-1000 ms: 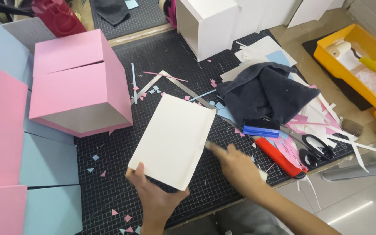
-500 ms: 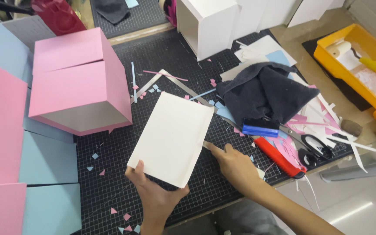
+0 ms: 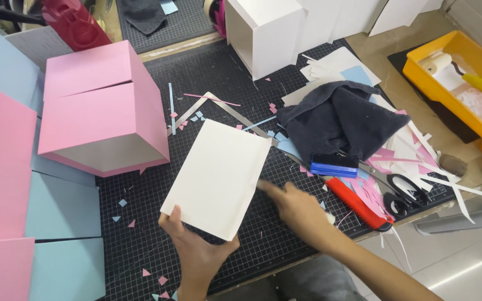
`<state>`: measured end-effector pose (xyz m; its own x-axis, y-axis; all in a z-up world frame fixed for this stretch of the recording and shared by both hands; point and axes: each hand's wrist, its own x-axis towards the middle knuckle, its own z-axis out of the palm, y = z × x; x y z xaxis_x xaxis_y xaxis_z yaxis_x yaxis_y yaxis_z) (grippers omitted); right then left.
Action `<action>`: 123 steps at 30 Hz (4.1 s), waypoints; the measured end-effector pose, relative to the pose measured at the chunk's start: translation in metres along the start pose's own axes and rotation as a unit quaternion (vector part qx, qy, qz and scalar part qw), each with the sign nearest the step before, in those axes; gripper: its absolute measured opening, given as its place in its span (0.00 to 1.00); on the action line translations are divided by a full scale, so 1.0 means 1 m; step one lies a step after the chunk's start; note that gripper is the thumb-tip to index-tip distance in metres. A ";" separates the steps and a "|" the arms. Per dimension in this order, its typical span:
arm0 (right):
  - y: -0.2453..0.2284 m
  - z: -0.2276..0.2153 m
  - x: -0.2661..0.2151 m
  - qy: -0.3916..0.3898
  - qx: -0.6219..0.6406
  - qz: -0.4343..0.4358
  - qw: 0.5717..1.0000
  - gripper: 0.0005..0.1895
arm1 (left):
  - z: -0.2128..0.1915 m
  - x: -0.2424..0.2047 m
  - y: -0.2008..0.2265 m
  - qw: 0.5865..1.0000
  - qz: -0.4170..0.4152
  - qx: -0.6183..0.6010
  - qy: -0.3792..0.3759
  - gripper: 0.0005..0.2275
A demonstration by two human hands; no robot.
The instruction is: Finishing a white cardboard box by scraping edges and trimming excess material with scissors
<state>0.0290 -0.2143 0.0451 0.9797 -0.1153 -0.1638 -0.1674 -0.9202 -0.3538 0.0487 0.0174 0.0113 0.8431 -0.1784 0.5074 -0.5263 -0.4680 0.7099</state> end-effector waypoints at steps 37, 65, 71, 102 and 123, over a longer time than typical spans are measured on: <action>-0.001 0.072 -0.056 0.117 -0.109 -0.202 0.966 0.24 | -0.004 0.039 0.002 0.987 0.075 -0.117 -0.080 0.45; -0.019 0.092 -0.069 0.170 -0.071 -0.244 0.952 0.23 | 0.001 0.042 0.001 0.991 0.107 -0.056 -0.055 0.45; -0.019 0.088 -0.067 0.175 -0.098 -0.261 0.944 0.17 | 0.003 0.043 0.007 0.990 0.104 -0.057 -0.072 0.45; 0.215 -0.050 -0.063 0.286 -0.352 -0.034 0.891 0.16 | -0.012 0.033 0.001 0.991 0.033 -0.080 -0.102 0.49; 0.162 -0.015 -0.127 0.122 0.251 0.273 0.921 0.29 | 0.013 0.173 0.061 0.918 0.200 0.215 -0.267 0.24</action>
<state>-0.1210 -0.3546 0.0227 0.7193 -0.6470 -0.2529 -0.6124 -0.4187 -0.6705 0.1639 -0.0534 0.1362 0.5863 -0.7557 0.2920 -0.8101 -0.5502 0.2025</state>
